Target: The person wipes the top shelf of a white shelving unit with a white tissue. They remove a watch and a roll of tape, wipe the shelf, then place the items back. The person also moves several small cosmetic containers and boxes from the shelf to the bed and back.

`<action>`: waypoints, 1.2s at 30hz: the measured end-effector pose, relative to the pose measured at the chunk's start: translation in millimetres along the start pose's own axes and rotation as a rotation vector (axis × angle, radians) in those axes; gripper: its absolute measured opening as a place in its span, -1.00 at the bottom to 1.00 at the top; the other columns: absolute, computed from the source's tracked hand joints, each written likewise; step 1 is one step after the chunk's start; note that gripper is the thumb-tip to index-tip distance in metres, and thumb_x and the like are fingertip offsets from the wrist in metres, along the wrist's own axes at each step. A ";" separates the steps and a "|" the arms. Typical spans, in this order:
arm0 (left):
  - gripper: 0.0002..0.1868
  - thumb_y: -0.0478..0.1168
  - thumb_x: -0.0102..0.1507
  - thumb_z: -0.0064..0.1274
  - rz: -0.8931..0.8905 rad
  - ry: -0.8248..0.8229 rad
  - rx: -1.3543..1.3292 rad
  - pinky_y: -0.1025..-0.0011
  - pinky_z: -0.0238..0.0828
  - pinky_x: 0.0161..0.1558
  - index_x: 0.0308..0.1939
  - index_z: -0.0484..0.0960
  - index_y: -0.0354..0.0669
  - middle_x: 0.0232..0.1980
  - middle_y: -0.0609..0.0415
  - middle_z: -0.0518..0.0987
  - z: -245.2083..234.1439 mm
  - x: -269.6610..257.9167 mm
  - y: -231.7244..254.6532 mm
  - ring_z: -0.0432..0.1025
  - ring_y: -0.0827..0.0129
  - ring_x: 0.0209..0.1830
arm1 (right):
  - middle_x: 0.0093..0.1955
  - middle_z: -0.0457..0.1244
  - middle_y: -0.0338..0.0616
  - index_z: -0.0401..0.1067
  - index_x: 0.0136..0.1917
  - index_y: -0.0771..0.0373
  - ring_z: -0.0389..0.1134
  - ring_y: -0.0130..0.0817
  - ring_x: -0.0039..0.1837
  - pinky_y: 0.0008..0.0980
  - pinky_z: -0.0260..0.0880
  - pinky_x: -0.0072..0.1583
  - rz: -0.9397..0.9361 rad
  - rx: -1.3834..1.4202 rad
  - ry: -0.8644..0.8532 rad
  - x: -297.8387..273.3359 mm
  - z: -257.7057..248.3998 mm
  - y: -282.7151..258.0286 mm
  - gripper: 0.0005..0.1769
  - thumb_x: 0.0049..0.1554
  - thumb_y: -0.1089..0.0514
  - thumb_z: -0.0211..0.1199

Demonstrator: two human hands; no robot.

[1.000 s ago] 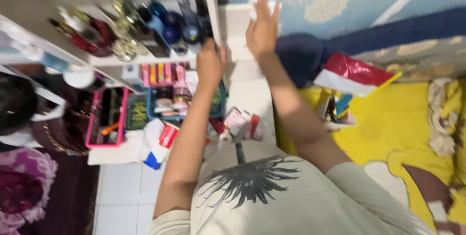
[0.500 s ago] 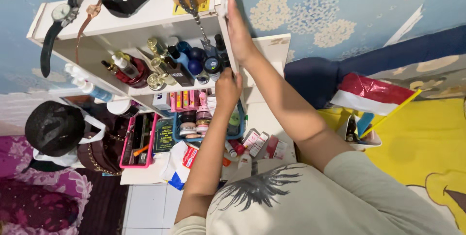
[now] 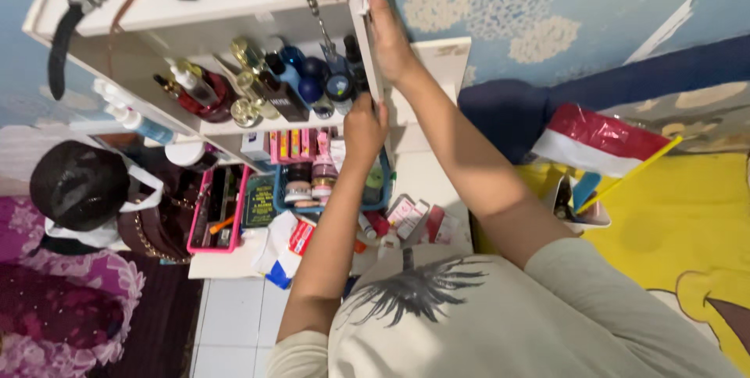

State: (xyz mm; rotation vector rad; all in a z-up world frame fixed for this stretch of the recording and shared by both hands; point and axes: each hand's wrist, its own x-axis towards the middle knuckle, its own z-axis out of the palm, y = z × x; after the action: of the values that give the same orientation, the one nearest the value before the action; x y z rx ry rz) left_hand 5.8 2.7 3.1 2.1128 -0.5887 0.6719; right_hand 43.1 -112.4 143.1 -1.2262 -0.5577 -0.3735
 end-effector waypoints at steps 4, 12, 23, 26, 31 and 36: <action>-0.82 -0.25 0.34 0.02 -0.077 -0.017 -0.120 0.01 0.46 -0.27 -0.14 0.58 -0.35 -0.27 -0.34 0.61 -9.2 -7.4 2.0 0.53 -0.25 -0.31 | 0.77 -0.22 0.05 -0.17 0.72 0.32 -0.28 -0.17 0.77 -0.27 -0.31 0.69 0.128 -0.339 0.037 -40.9 -25.8 46.3 -0.09 0.41 -0.40 -0.42; -0.59 -0.18 0.42 -0.14 -0.283 -0.048 -0.380 0.21 0.52 -0.02 0.28 0.51 -0.32 0.01 -0.34 0.64 -21.4 -32.8 23.2 0.61 -0.05 -0.05 | 0.69 -0.09 0.14 -0.09 0.66 0.32 -0.13 -0.12 0.70 -0.28 -0.16 0.59 0.665 -0.309 0.196 -160.9 -15.2 93.0 -0.06 0.33 -0.42 -0.31; -0.71 -0.21 0.45 -0.07 -0.349 0.180 -0.299 0.20 0.27 0.37 0.17 0.58 -0.29 0.34 -0.13 0.50 -42.0 -81.5 13.7 0.37 0.09 0.38 | 0.79 -0.24 0.06 -0.21 0.71 0.38 -0.26 -0.19 0.80 -0.31 -0.29 0.71 -0.036 -0.615 0.061 -122.7 -11.4 68.5 -0.35 0.48 0.10 -0.20; -0.71 -0.19 0.41 -0.09 -0.531 0.136 -0.474 0.29 0.36 0.22 0.12 0.59 -0.24 0.28 -0.09 0.51 -43.1 -83.9 15.7 0.42 0.12 0.29 | 0.73 -0.07 0.12 -0.06 0.67 0.40 -0.13 -0.09 0.76 -0.21 -0.23 0.68 0.148 -0.580 0.131 -146.9 -20.3 92.7 -0.32 0.30 0.33 -0.17; -0.77 -0.21 0.42 -0.05 -0.399 0.173 -0.429 0.28 0.29 0.35 0.03 0.62 -0.28 0.20 -0.11 0.56 -36.4 -75.5 22.4 0.44 0.08 0.27 | 0.60 0.04 0.18 0.07 0.54 0.49 -0.06 0.14 0.65 0.09 -0.35 0.64 0.278 -1.446 -0.215 -172.3 -27.7 90.4 -0.29 0.17 0.21 0.05; -0.79 -0.23 0.41 -0.04 -0.386 0.181 -0.431 0.28 0.30 0.33 -0.01 0.62 -0.28 0.17 -0.11 0.56 -38.6 -72.0 28.1 0.45 0.08 0.23 | 0.56 -0.01 0.42 0.08 0.48 0.68 -0.08 0.24 0.62 0.10 -0.35 0.58 0.229 -1.683 -0.323 -162.4 -21.2 95.3 -0.12 0.04 0.07 0.18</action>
State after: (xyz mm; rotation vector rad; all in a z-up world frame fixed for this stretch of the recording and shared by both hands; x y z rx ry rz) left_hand -75.1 31.1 -7.2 1.6744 -0.1908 0.4605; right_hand -31.4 -107.9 -31.1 -2.9775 -0.2757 -0.4366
